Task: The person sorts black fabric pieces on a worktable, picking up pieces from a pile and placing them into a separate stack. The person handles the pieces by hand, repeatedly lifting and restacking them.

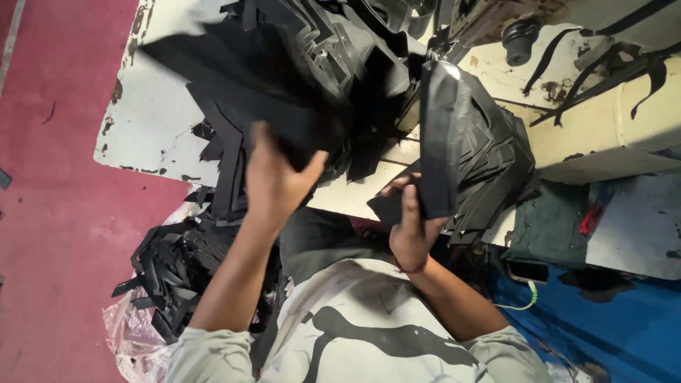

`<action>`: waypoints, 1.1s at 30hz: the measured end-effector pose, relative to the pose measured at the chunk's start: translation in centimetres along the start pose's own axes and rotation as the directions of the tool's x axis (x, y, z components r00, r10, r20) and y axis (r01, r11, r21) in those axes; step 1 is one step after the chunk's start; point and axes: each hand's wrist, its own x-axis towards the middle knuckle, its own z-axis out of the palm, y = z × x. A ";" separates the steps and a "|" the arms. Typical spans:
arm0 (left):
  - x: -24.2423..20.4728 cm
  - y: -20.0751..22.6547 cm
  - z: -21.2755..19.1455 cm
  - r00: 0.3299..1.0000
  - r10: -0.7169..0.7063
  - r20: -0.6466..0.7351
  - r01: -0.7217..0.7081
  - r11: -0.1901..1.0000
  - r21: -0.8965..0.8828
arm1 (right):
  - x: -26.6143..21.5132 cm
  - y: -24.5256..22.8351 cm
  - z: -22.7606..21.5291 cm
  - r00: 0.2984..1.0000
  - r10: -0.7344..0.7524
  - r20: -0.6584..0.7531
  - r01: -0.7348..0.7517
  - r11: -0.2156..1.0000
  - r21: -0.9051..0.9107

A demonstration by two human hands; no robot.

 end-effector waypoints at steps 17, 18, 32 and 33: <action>-3.7 0.0 1.7 0.815 0.455 -0.358 -0.474 0.879 0.038 | -2.5 0.3 -3.7 0.997 -0.009 -0.082 0.005 0.999 -0.053; -4.0 -0.8 2.0 0.814 0.408 -0.414 -0.436 0.900 0.030 | -2.6 0.3 -3.8 0.994 0.008 -0.108 -0.011 0.999 -0.031; -8.2 5.5 3.9 0.634 0.593 0.496 -0.506 0.804 -0.313 | -3.3 -0.8 -6.4 0.912 0.182 0.367 -0.083 0.959 -0.271; -8.0 5.8 3.6 0.584 0.588 0.559 -0.503 0.803 -0.319 | -3.2 -1.0 -6.8 0.874 0.367 0.318 -0.261 0.907 -0.329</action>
